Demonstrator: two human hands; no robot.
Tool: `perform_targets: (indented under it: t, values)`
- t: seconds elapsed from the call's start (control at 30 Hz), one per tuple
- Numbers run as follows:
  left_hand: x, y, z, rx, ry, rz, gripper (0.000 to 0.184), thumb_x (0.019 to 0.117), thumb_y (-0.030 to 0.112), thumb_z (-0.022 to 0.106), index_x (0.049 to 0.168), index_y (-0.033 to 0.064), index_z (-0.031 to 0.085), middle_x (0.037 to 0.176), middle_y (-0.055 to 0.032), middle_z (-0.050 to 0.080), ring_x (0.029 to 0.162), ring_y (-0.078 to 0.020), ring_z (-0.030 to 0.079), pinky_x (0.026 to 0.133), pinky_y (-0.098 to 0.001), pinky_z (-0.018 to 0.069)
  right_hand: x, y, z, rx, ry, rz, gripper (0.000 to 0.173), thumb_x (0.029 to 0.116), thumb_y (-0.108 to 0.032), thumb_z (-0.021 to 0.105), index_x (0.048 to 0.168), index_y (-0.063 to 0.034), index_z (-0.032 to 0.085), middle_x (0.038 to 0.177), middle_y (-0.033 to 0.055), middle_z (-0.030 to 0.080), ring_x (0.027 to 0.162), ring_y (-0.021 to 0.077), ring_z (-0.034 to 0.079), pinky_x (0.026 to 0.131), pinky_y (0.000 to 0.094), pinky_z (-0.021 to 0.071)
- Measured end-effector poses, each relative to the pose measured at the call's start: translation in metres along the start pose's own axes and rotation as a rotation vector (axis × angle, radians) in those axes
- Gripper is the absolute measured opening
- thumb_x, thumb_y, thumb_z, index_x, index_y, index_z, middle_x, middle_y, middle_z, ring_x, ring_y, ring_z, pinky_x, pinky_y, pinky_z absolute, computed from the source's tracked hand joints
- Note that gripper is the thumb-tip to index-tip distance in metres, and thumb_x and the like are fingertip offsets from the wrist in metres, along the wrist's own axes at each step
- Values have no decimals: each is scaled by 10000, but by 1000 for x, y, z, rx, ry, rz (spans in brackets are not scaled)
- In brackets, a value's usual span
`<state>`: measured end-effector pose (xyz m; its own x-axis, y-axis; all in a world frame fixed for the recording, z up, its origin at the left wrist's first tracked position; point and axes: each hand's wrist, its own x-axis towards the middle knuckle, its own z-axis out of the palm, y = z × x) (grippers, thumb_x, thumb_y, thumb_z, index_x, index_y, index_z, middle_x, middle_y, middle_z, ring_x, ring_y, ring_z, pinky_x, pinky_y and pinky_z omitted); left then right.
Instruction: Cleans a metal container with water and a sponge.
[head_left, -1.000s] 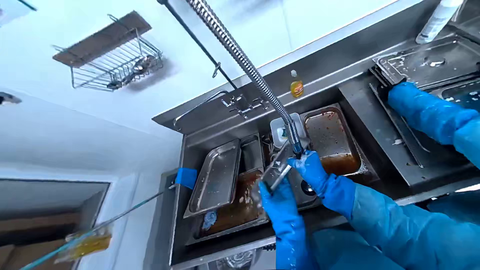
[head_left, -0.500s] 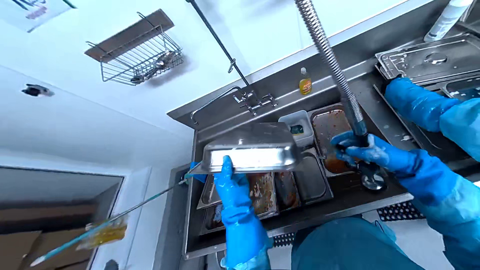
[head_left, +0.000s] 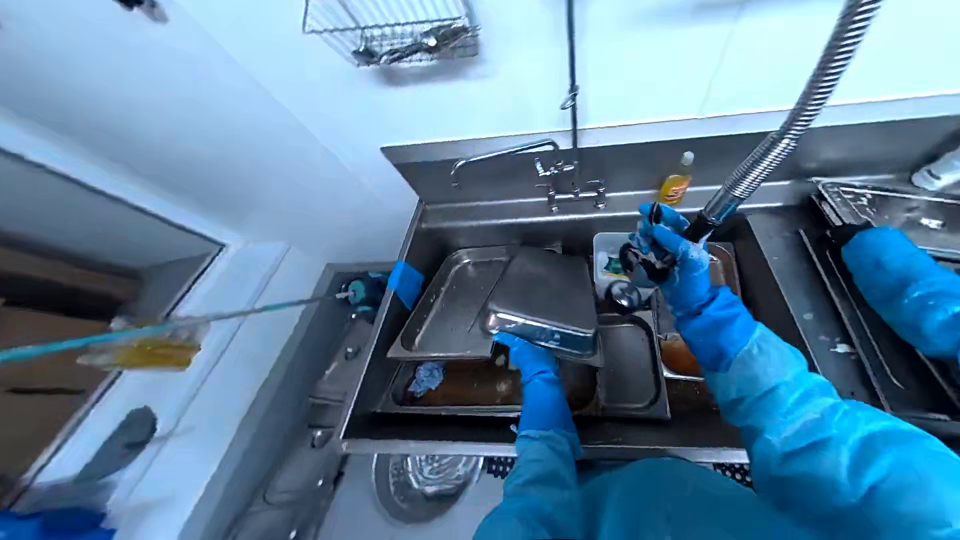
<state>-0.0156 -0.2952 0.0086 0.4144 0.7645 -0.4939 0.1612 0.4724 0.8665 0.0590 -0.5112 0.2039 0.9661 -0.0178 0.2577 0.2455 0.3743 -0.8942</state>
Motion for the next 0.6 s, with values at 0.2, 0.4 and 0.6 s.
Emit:
perform_targets:
  t: [0.2,0.4,0.6]
  values:
    - [-14,-4,19,-74,-103,126,798,1076,617,218,1294,-41,614,1228,-273,662,1116,-327,684,911,-500,595,28,43,113,215,-110,-158,330,942,-67,558,1251,20,631,847,53,668,690,117,614,655,284,553]
    - [-86,162,1,-81,-124,-294,647,1137,403,196,1377,-118,495,1399,-304,535,1244,-327,563,1057,-461,446,32,74,136,251,-49,-161,324,916,-65,597,1229,5,645,846,58,676,699,135,636,697,315,579]
    - [-55,136,9,-80,-147,-395,623,1131,417,191,1444,-39,477,1471,-234,512,1318,-302,526,1100,-484,412,36,76,129,236,5,-212,263,921,-61,600,1174,-17,658,833,48,678,699,128,646,688,305,583]
